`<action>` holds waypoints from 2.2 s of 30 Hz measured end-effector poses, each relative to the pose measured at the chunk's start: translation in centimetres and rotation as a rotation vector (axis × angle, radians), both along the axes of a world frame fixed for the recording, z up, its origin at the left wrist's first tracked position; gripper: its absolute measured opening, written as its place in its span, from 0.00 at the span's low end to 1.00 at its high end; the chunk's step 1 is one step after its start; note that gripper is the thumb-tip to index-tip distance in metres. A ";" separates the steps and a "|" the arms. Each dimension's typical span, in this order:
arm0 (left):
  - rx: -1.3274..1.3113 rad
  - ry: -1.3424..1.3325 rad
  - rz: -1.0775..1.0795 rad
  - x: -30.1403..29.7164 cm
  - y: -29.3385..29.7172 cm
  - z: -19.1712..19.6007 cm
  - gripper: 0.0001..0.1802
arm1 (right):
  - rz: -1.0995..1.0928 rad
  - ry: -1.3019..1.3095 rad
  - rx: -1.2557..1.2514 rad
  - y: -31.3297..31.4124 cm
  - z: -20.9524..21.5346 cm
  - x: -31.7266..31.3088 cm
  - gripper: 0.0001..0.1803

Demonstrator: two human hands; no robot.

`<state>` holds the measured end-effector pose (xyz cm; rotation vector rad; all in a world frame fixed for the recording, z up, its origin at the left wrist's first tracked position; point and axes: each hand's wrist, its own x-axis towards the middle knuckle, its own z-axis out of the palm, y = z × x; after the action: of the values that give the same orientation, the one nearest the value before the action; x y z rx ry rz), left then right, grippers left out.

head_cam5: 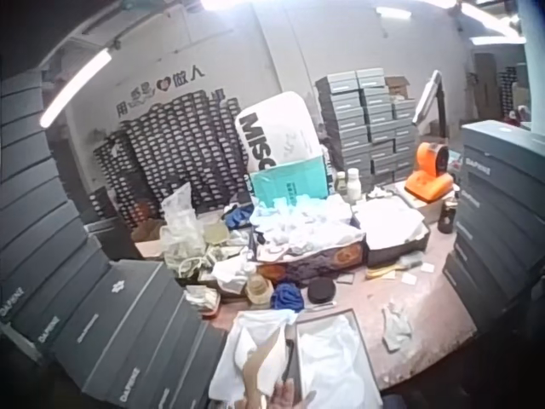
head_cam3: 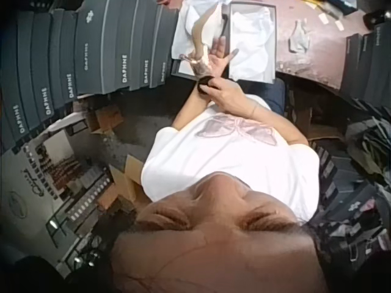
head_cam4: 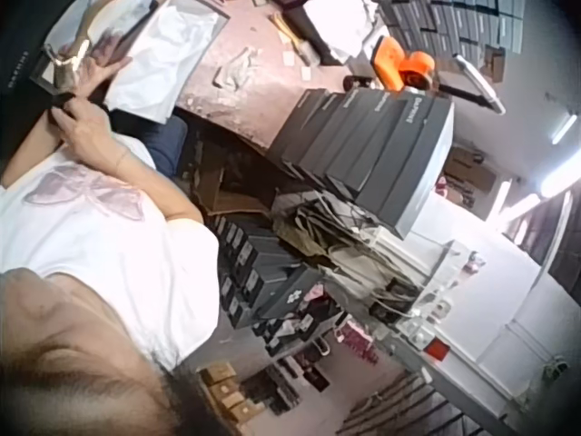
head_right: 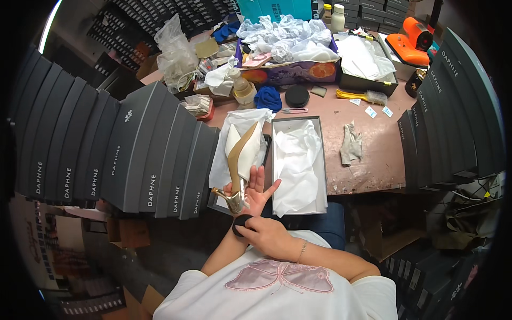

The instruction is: Packaging finished shoes into branded boxes, including wiping them clean with a sponge and wrapping them in tissue paper.

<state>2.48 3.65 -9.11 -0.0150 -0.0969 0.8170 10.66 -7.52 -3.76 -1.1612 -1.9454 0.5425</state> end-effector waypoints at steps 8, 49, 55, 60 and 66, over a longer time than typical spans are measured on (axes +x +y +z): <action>-0.030 -0.041 -0.047 0.1 0.4 1.3 0.22 | -0.621 -0.012 0.072 2.3 0.1 14.5 0.21; -0.092 0.201 -0.299 -3.8 2.1 1.6 0.22 | -0.157 0.282 -0.218 3.3 1.9 3.7 0.14; -0.139 0.150 -0.302 -3.4 0.8 1.1 0.26 | -0.174 0.325 -0.213 2.8 2.1 3.6 0.12; -0.193 0.304 -0.218 -3.1 0.2 0.9 0.22 | -0.223 0.405 -0.259 3.0 2.6 3.9 0.11; -0.134 0.269 -0.263 -3.3 0.0 1.0 0.18 | -0.169 0.383 -0.196 3.0 3.0 3.7 0.12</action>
<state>-0.79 3.66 -8.11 -0.0432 0.2110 0.5552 14.35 -4.51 -0.80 -1.2258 -1.4795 0.8125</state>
